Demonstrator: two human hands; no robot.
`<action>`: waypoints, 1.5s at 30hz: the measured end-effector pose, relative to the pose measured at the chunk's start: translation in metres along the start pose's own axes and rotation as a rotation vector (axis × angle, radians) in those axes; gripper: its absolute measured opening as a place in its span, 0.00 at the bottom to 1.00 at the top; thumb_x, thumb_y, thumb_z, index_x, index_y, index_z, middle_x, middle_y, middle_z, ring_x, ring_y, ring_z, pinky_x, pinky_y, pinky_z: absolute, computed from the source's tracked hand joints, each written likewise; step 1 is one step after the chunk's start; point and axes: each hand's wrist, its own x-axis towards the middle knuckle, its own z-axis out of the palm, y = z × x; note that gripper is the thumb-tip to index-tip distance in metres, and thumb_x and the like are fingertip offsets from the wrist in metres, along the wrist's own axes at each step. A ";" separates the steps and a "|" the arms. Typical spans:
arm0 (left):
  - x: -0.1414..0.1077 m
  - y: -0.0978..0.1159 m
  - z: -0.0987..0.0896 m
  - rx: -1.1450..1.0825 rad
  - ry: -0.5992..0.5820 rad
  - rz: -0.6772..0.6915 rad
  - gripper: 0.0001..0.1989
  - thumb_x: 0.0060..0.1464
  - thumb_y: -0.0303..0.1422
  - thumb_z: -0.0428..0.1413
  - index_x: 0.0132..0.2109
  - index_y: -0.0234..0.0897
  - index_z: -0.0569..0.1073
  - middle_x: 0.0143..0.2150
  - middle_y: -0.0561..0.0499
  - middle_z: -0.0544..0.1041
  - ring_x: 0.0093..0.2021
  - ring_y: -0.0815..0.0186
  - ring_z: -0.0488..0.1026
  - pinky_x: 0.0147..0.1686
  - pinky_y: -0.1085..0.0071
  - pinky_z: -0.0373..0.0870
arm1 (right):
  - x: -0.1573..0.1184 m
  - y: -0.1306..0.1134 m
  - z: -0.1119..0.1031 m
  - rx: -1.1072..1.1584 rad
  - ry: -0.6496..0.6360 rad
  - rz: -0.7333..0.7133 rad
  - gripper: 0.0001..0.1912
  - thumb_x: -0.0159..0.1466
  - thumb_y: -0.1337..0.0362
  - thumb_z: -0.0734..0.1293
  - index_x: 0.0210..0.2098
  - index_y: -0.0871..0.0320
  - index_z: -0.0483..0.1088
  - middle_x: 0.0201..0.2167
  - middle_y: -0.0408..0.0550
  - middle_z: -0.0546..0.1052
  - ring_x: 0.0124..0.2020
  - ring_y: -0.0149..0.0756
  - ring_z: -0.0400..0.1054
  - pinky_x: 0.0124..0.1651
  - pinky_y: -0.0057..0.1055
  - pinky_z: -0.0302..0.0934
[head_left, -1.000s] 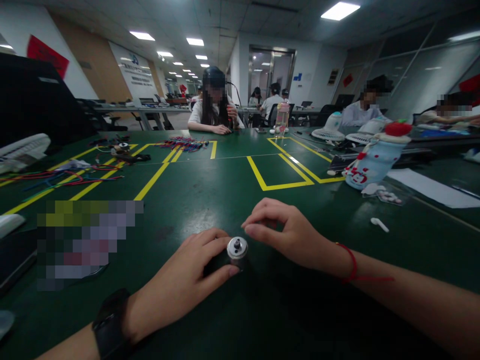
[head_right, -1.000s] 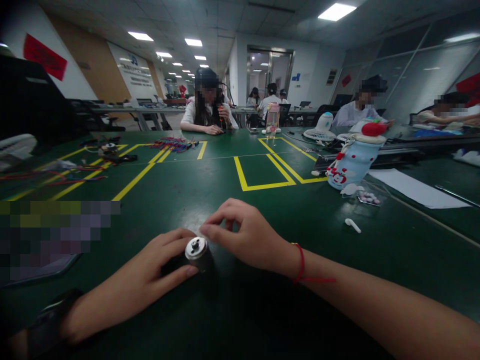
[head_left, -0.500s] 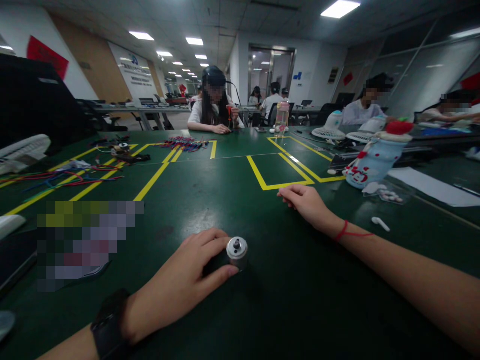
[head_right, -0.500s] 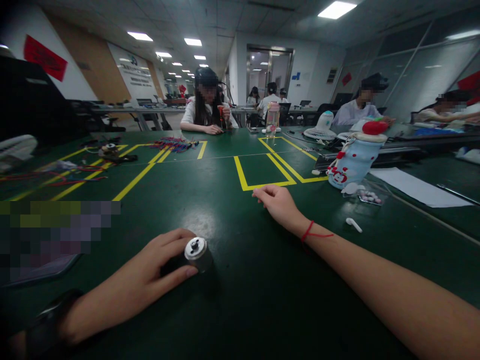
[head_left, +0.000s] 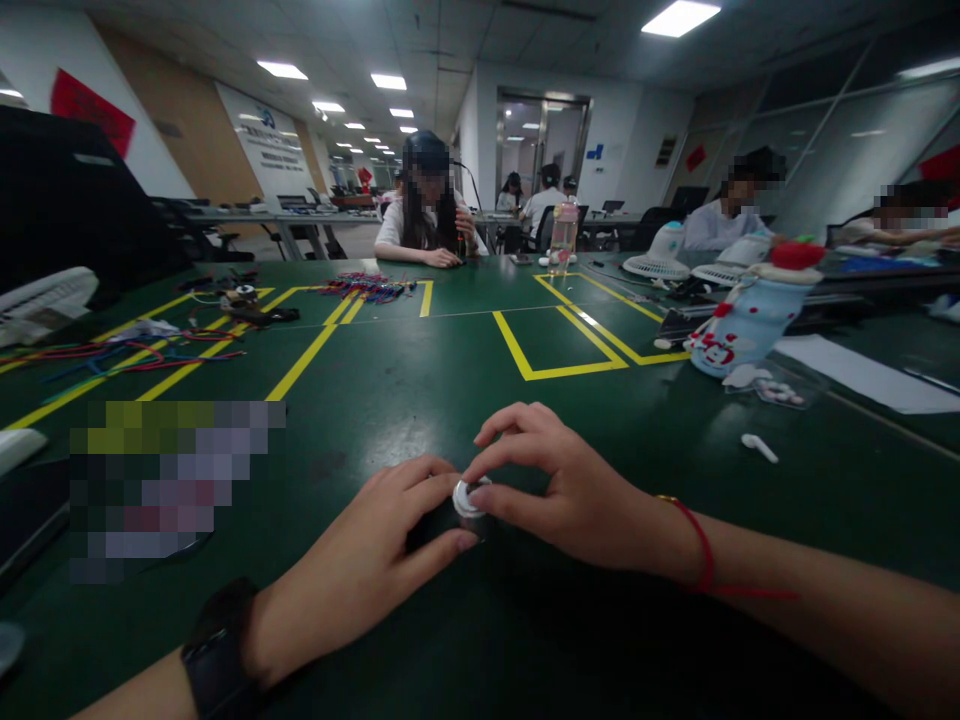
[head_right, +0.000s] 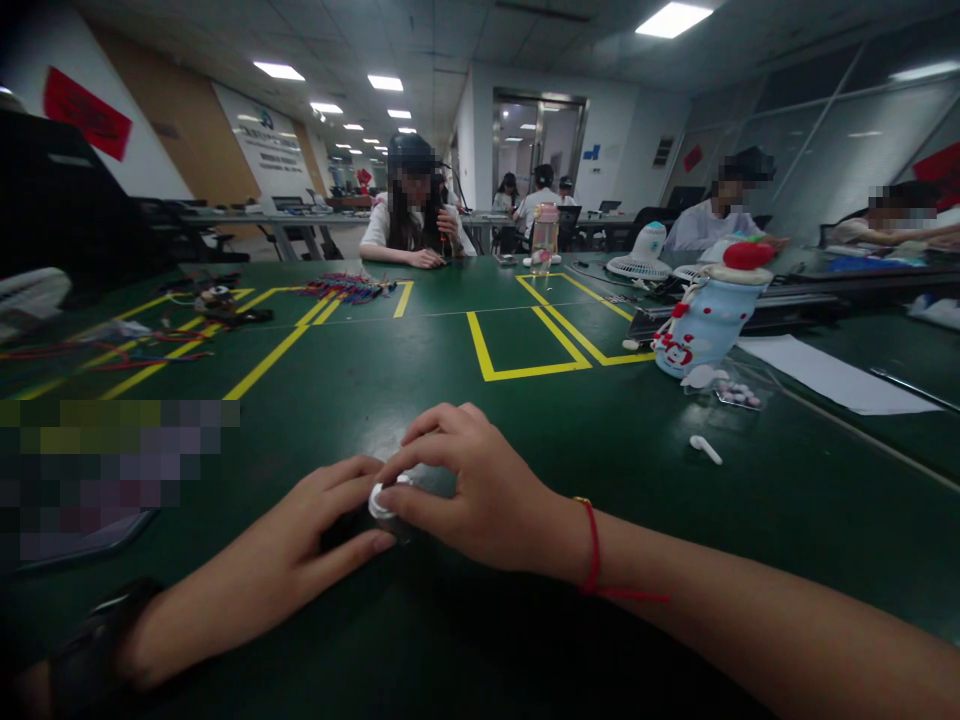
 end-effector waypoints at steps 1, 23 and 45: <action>0.000 0.000 0.001 0.003 0.000 0.001 0.10 0.61 0.38 0.54 0.49 0.46 0.70 0.52 0.51 0.70 0.51 0.56 0.68 0.51 0.59 0.65 | 0.000 0.001 0.000 0.008 0.010 0.004 0.07 0.61 0.60 0.68 0.38 0.53 0.75 0.43 0.46 0.71 0.47 0.36 0.64 0.51 0.36 0.58; 0.000 0.029 -0.005 -0.002 -0.041 -0.015 0.10 0.62 0.38 0.53 0.50 0.45 0.70 0.50 0.50 0.70 0.49 0.57 0.68 0.48 0.60 0.67 | -0.014 0.007 -0.042 0.140 -0.232 0.066 0.08 0.60 0.61 0.70 0.38 0.56 0.77 0.37 0.44 0.72 0.38 0.30 0.67 0.43 0.29 0.61; -0.010 0.001 -0.006 -0.044 -0.067 -0.029 0.08 0.63 0.37 0.53 0.49 0.46 0.68 0.50 0.52 0.68 0.49 0.59 0.66 0.49 0.62 0.63 | -0.003 0.063 -0.033 0.091 0.170 0.362 0.13 0.60 0.55 0.67 0.35 0.60 0.76 0.32 0.48 0.76 0.33 0.34 0.68 0.36 0.31 0.61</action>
